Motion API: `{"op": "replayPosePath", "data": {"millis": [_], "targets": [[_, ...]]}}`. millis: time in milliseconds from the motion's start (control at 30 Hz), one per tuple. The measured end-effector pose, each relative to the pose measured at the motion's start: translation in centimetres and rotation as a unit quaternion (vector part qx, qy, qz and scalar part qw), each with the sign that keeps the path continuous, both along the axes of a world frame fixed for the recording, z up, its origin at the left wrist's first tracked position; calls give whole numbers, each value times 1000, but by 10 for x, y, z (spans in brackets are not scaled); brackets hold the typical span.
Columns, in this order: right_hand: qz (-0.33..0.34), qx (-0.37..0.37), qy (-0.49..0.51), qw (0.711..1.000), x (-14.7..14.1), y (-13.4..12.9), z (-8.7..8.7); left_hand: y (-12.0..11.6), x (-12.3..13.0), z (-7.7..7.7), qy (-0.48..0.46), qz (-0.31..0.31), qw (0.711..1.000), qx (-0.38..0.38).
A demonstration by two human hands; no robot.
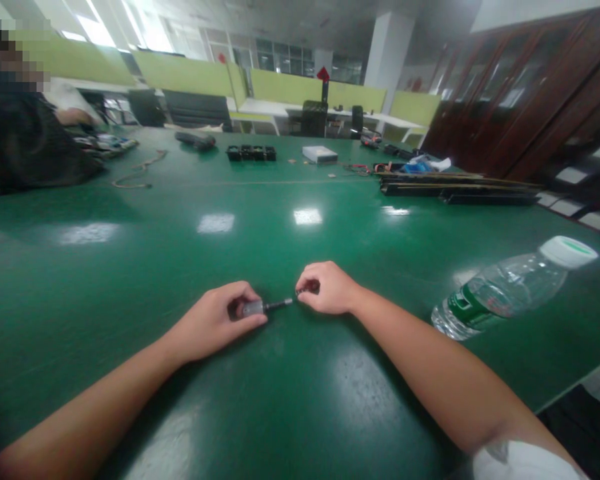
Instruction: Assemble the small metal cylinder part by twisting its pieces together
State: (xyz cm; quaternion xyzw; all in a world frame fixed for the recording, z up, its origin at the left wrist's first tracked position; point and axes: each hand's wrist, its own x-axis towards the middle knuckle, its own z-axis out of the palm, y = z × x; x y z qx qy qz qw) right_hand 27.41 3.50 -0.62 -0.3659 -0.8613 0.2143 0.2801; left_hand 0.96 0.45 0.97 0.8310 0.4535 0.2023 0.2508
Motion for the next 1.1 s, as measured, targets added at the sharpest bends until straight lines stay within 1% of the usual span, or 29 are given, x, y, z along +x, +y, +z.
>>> {"op": "replayPosePath", "data": {"millis": [167, 333, 400, 433, 533, 733, 933, 1100], "targets": [[35, 18, -12, 999, -8, -4, -2, 1, -1, -2, -2, -1, 1000, 0], [57, 53, -15, 997, -26, -14, -5, 1, -4, -4, -14, -15, 1000, 5], [70, 51, -12, 996, -32, -18, -5, 1, -4, -4, -21, -24, 999, 9], [66, 46, -10, 997, -33, -20, -4, 1, -4, -4, -21, -27, 999, 10], [49, 31, -9, 998, -34, -22, -3, 0, -4, -2, -19, -33, 999, 7], [64, 39, -25, 997, -32, -21, -4, -1, -3, 2, -24, -33, 999, -5], [64, 46, -28, 996, -31, -20, -5, -1, -1, 1, -11, -25, 1000, 0], [71, 44, -29, 996, -32, -20, -5, 0, -1, -2, 9, -32, 999, 17]]}}
